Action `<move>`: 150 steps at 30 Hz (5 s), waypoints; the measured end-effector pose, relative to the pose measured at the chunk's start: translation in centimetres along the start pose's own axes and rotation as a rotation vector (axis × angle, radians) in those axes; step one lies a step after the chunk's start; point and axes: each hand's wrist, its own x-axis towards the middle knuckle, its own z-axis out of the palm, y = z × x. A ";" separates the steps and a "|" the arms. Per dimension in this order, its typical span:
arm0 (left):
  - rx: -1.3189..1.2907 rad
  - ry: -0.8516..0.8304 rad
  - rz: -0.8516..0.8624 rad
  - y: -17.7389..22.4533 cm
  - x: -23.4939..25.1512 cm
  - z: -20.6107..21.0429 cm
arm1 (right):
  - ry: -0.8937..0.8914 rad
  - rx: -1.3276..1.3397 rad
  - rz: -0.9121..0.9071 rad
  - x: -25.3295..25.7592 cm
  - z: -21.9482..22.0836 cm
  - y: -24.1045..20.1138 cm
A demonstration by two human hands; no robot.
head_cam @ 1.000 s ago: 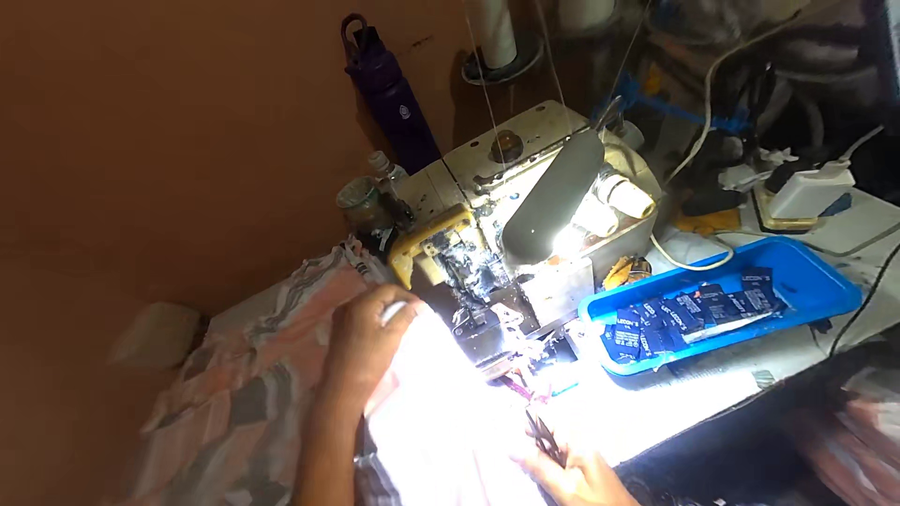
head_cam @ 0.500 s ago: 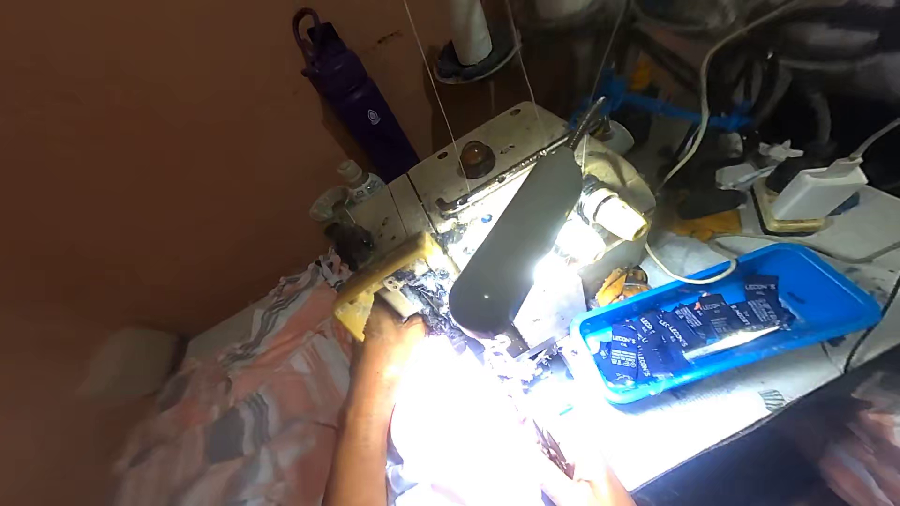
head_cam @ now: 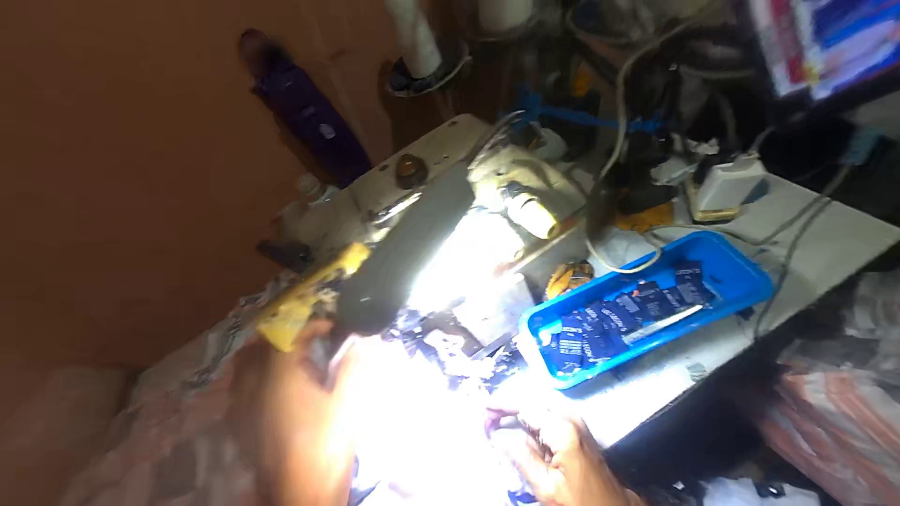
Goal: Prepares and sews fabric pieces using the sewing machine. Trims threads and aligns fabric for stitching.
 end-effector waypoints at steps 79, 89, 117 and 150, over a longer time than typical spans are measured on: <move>-0.319 -0.198 -0.121 0.7 -0.8 0.4 | -0.066 0.101 -0.088 1.5 3.6 0.8; -0.377 -0.201 -0.145 0.7 -0.9 0.4 | 0.009 0.001 -0.223 1.7 4.0 0.5; -0.189 -0.024 0.007 -0.1 -2.9 2.6 | -0.088 -0.237 -0.283 3.1 4.1 0.3; -0.326 -0.084 -0.020 -2.1 -1.1 2.8 | -0.109 0.155 -0.242 0.4 3.2 1.0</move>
